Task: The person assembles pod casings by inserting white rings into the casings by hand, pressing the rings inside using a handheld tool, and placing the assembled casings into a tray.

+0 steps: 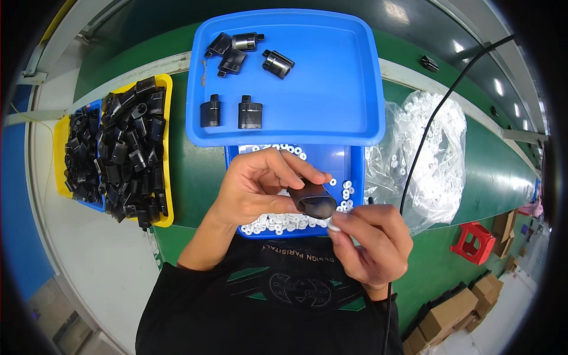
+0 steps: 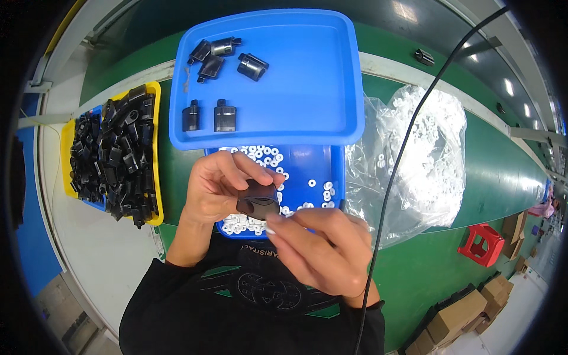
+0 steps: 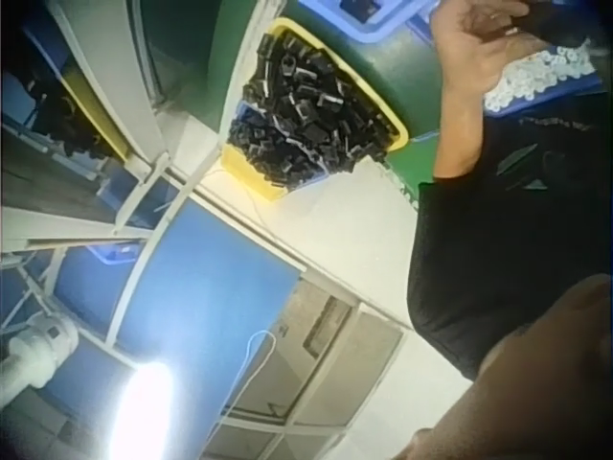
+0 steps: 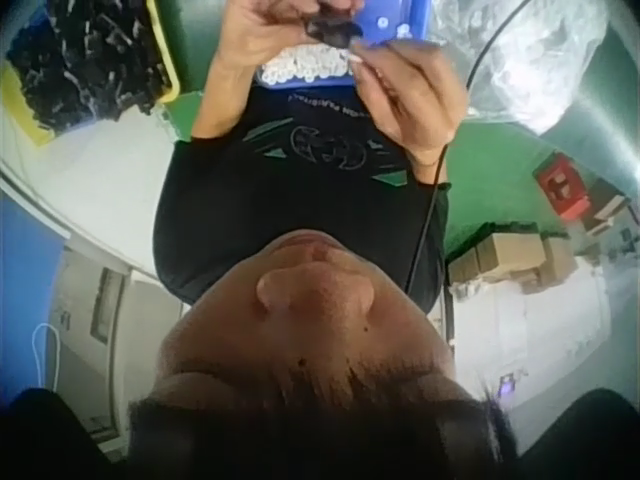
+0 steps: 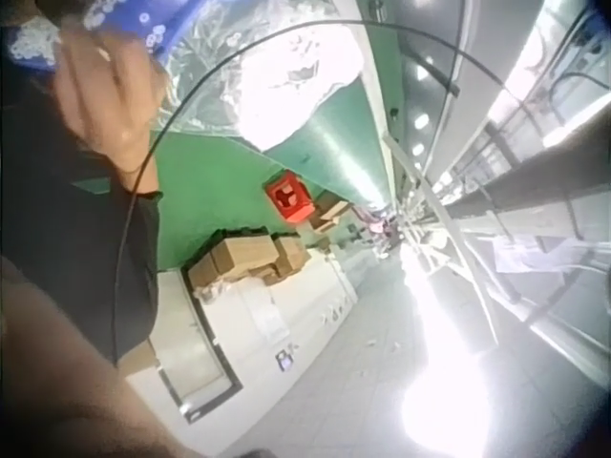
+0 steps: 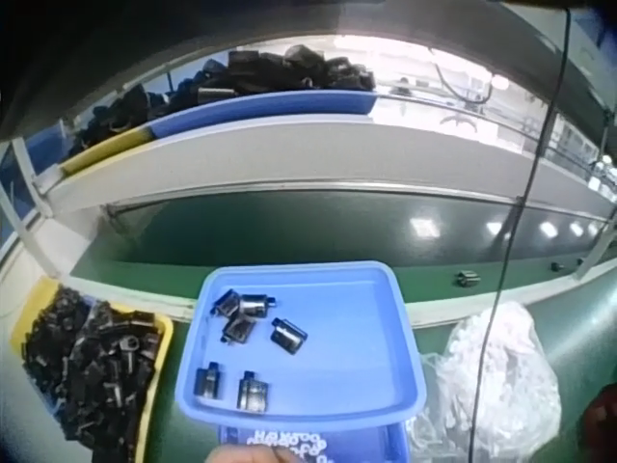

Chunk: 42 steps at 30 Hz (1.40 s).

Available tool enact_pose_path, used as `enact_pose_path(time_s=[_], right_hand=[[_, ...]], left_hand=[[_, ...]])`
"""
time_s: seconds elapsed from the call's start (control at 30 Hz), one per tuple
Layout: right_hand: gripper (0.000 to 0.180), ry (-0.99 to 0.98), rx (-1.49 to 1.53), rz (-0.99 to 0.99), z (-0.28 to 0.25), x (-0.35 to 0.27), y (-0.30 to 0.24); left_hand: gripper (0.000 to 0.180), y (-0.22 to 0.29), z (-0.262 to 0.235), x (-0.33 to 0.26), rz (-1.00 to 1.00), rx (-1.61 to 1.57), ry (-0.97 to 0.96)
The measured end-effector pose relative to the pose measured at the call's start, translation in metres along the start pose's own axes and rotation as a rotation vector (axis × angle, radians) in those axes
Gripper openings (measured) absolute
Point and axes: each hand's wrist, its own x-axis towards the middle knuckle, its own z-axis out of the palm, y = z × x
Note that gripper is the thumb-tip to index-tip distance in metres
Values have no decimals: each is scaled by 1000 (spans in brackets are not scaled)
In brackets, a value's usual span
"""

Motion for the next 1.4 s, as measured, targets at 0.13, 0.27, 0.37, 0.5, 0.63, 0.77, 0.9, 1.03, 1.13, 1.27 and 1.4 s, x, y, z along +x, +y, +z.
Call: enact_pose_path(time_s=[0.13,0.27,0.37,0.5,0.63,0.77,0.9,1.03,1.13,1.27,1.4], right_hand=[[40,-61,-128,-19,4,2,5],[45,-30,-88,13,7,-1,7],[47,-33,-92,56,9,0,4],[46,-80,-75,16,8,3,10],[40,2,18,-27,-5,-4,-3],[41,-18,-58,117,2,-9,15],[41,-20,-61,107,0,-11,14],[41,5,-79,75,3,-14,22],[41,4,-108,57,1,-15,22],[41,24,-77,16,-5,-13,10],[42,-21,-16,32,-7,-13,1]], left_hand=[[28,1,3,0,-7,21,8],[28,0,3,-2,-15,21,18],[27,-1,4,-2,-6,14,19],[25,6,10,2,0,-6,-2],[23,12,3,-1,-12,140,178],[15,20,-16,-8,56,154,271],[19,26,-17,-14,50,190,283],[23,22,-14,-14,2,230,271],[24,20,-11,-14,-34,293,227],[26,19,-2,-10,-56,438,107],[53,30,16,4,-164,744,-163]])
